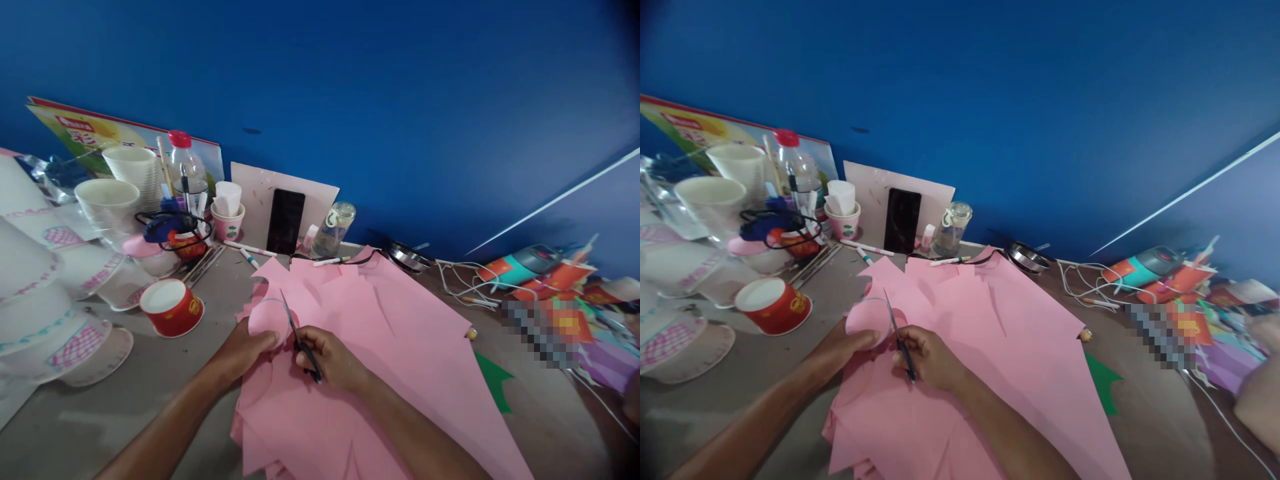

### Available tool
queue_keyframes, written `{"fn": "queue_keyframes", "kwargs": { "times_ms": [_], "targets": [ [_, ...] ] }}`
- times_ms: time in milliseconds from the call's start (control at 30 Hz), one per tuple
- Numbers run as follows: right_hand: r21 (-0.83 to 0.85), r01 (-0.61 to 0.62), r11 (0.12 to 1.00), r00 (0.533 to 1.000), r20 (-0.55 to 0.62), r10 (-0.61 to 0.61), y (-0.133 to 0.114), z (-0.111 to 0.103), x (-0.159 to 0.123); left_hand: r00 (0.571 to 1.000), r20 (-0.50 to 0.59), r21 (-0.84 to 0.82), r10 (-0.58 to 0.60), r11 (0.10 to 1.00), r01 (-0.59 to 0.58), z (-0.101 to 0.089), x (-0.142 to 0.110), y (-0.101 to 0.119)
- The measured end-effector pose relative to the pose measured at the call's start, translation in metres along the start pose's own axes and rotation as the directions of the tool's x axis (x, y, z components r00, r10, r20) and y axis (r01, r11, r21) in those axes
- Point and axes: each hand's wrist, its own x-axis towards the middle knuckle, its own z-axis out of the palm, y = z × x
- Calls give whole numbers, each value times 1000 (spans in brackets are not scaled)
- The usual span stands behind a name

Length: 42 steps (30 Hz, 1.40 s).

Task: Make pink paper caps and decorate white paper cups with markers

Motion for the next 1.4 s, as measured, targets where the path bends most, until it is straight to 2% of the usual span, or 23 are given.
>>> {"fn": "queue_keyframes", "kwargs": {
  "times_ms": [533, 767, 933, 1100, 1400],
  "targets": [
    [-28, 27, 999, 1000, 4, -27, 2, 0, 1, 999, 18, -8, 37, 999, -37, -1, 1, 0],
    [-37, 19, 999, 1000, -5, -19, 0, 0, 2, 999, -37, 15, 3, 1000, -2, 0, 4, -5],
    [-25, 15, 1000, 1000, -14, -16, 0, 0, 2, 1000, -13, 15, -2, 1000, 3, 1, 1, -2],
    [-3, 1, 1000, 1000, -28, -1, 0, 1, 2, 998, -53, 43, -31, 999, 33, 0, 0, -1],
    [-7, 12, 1000, 999, -39, -12, 5, 0, 3, 1000, -18, 20, -22, 1000, 23, 1, 1, 2]
  ]
}}
